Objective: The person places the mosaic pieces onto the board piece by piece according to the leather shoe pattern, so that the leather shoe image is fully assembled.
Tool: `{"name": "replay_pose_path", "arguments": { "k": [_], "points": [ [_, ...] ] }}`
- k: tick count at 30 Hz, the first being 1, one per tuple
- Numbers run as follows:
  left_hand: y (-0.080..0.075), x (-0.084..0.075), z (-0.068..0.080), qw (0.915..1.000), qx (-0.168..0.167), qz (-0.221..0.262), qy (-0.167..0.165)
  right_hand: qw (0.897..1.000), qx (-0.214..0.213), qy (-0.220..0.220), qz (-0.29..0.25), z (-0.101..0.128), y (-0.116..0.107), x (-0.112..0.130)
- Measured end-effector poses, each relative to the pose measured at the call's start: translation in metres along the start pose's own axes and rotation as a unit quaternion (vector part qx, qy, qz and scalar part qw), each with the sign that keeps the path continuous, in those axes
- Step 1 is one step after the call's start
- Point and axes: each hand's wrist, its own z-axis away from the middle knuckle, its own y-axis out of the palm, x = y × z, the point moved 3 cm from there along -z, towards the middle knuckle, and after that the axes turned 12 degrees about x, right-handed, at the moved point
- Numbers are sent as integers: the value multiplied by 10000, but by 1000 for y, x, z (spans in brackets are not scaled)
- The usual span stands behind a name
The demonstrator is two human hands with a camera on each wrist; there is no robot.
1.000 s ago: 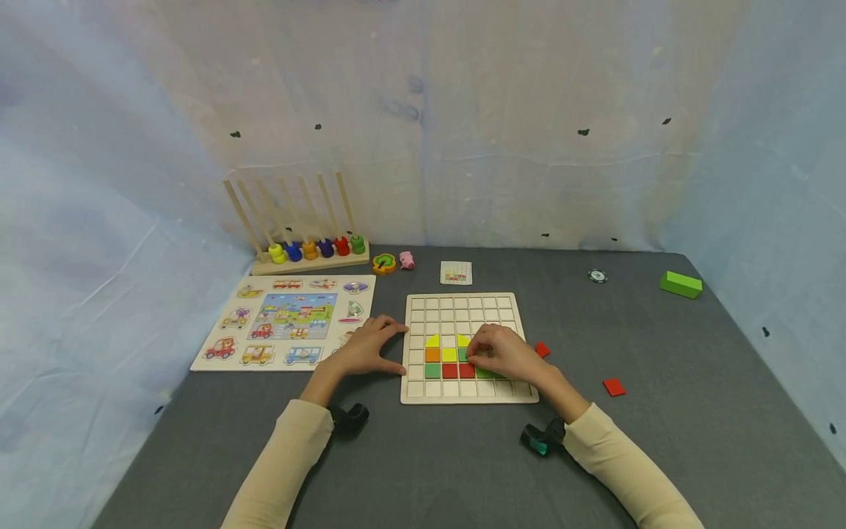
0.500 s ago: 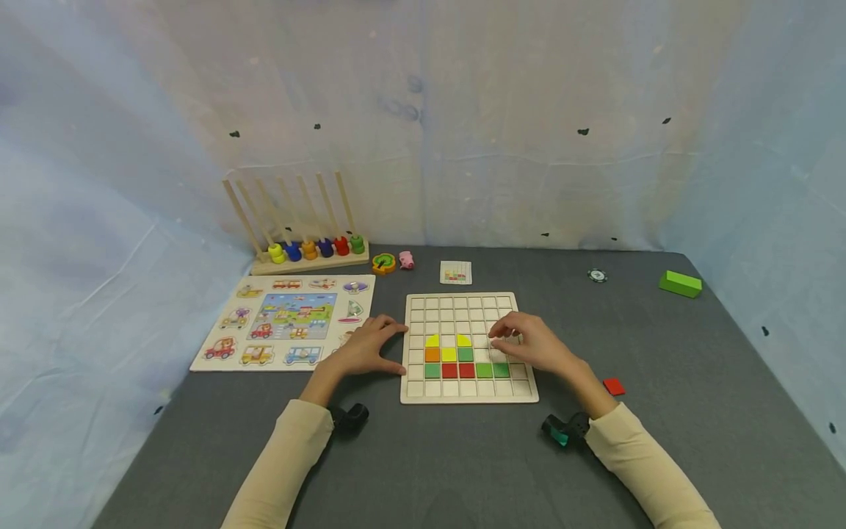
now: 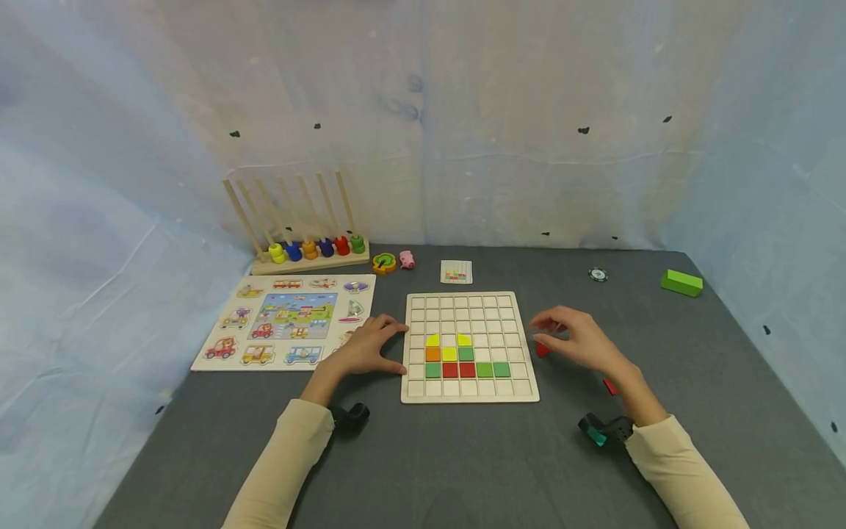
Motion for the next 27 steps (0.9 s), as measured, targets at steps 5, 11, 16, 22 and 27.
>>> {"name": "replay_pose_path", "arguments": {
  "k": [5,11,16,22,27],
  "points": [
    [0,0,0,10000,0,-17,3,9996,-121,177,170,15,-10,-8],
    [1,2,-1,10000,25,-58,-52,9991,-95,267,303,29,-17,-15],
    [1,2,-1,10000,19,-32,-44,9976,243,531,364,41,-22,-19],
    [1,2,-2,10000,6,-5,-1,9913,879,974,41,60,-27,-25],
    [1,2,-2,10000,25,-44,-31,9824,1355,1272,-209,79,-33,-31]
  ]
}}
